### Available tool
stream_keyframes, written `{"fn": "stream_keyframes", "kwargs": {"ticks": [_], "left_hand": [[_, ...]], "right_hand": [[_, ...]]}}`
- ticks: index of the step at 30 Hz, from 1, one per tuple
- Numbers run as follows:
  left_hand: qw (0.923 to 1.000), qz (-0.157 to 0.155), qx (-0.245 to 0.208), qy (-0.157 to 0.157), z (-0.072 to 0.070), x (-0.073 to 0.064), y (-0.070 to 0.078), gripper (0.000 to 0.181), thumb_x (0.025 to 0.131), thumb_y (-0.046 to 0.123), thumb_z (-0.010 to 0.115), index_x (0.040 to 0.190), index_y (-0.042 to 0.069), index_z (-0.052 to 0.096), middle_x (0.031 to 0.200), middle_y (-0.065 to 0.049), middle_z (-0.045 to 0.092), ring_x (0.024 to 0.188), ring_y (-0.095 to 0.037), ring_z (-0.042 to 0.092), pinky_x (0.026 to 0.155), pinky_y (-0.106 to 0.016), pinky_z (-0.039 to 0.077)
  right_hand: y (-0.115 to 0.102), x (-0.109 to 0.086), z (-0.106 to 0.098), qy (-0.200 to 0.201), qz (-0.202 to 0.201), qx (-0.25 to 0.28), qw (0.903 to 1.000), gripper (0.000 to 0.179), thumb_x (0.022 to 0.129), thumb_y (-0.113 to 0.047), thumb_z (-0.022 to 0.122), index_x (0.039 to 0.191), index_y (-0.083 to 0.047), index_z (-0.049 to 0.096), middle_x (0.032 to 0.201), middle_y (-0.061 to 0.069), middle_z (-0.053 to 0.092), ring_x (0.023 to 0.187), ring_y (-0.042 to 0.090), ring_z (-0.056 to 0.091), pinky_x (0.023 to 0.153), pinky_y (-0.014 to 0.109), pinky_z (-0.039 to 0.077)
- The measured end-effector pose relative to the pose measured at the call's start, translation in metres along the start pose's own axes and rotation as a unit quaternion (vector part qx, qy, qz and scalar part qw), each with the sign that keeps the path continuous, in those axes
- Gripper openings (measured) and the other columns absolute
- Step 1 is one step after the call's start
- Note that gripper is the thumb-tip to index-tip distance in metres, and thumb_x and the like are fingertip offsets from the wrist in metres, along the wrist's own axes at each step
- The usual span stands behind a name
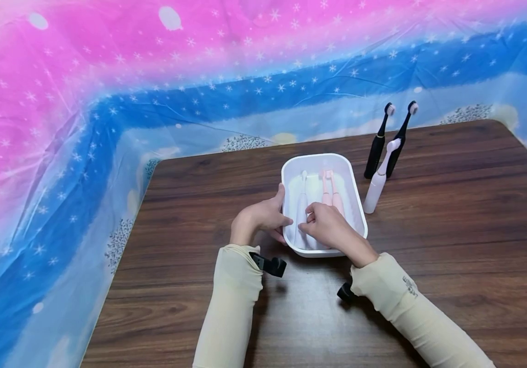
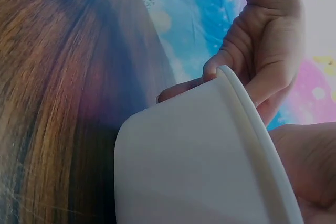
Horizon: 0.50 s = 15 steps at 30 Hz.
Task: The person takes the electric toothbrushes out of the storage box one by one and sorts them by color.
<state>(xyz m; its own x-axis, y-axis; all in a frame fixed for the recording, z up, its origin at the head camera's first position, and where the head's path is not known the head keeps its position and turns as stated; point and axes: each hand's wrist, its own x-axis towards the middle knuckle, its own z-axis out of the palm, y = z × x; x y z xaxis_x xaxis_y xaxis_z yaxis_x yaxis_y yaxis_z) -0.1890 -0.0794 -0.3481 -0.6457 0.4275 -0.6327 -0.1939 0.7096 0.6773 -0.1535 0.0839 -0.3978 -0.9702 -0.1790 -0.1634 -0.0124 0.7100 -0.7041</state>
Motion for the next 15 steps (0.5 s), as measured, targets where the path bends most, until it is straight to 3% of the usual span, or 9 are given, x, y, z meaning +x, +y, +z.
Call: {"fn": "stream_keyframes", "kwargs": {"ticks": [8,15], "left_hand": [[1.0,-0.002,0.0,0.0,0.0004,0.0006,-0.0005,0.089,0.099,0.008,0.049,0.151,0.025,-0.022,0.124,-0.022,0.048,0.069,-0.024,0.066,0.08,-0.044,0.059],[1.0,-0.004,-0.002,0.001,0.0,0.0006,0.0007,0.089,0.099,0.007,0.049,0.151,0.025,-0.022,0.125,-0.022,0.047,0.069,-0.024,0.067,0.08,-0.045,0.059]], "right_hand": [[0.0027,0.003,-0.0017,0.004,0.009,0.015,0.9998,0.038,0.085,-0.018,0.069,0.112,0.006,0.062,0.098,0.013,0.069,0.083,0.019,0.062,0.071,0.028,0.053],[0.0055,0.0065,-0.0044,-0.014,0.045,0.044,0.9979,0.041,0.087,-0.023,0.067,0.118,0.003,0.062,0.102,0.012,0.07,0.088,0.019,0.061,0.07,0.025,0.05]]}}
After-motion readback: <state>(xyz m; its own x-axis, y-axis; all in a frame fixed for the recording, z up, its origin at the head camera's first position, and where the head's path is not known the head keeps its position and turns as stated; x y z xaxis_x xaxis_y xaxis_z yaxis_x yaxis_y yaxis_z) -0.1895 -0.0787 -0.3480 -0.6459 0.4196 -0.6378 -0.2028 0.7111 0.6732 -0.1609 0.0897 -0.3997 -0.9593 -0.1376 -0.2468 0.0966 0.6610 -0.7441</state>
